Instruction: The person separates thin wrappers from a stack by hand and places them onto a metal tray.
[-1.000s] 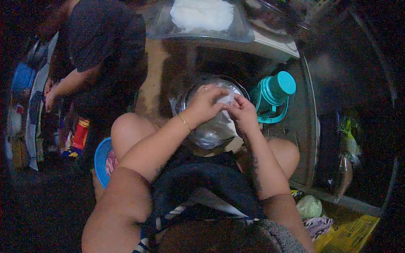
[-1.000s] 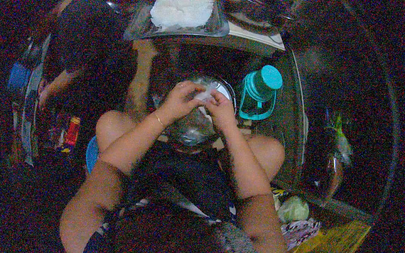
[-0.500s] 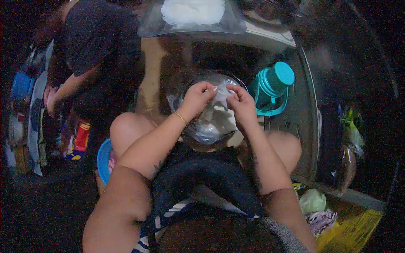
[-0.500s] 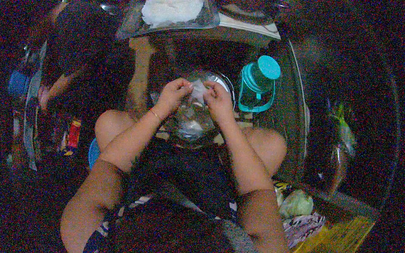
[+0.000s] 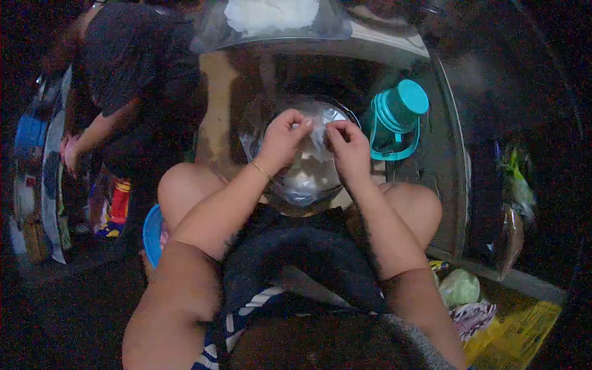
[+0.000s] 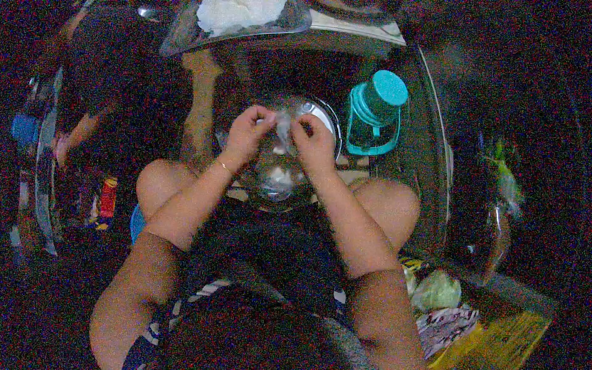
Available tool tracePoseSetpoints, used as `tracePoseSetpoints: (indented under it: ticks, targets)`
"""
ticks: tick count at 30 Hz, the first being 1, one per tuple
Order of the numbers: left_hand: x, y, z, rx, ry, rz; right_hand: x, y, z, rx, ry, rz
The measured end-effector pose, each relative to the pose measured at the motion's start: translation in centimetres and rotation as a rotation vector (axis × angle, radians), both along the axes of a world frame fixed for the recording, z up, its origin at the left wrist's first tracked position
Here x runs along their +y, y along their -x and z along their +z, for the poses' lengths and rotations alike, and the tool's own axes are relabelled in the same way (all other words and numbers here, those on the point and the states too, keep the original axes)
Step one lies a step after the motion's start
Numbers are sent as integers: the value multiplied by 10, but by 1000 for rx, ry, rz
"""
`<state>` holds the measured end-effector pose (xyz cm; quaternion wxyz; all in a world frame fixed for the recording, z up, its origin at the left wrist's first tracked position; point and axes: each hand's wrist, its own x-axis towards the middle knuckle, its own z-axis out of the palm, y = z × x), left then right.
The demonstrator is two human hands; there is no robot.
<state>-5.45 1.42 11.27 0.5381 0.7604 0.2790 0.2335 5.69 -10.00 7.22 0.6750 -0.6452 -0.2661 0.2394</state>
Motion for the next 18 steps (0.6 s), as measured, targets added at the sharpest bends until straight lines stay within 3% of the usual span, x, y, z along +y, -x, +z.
tracePoseSetpoints:
  ticks: [6,18]
  targets:
    - [-9,-1,1,-120,99,-10,-8,10,20,-157,105,-88]
    - [-34,2,4,-114,26,6,-9,20,30,-268,236,-205]
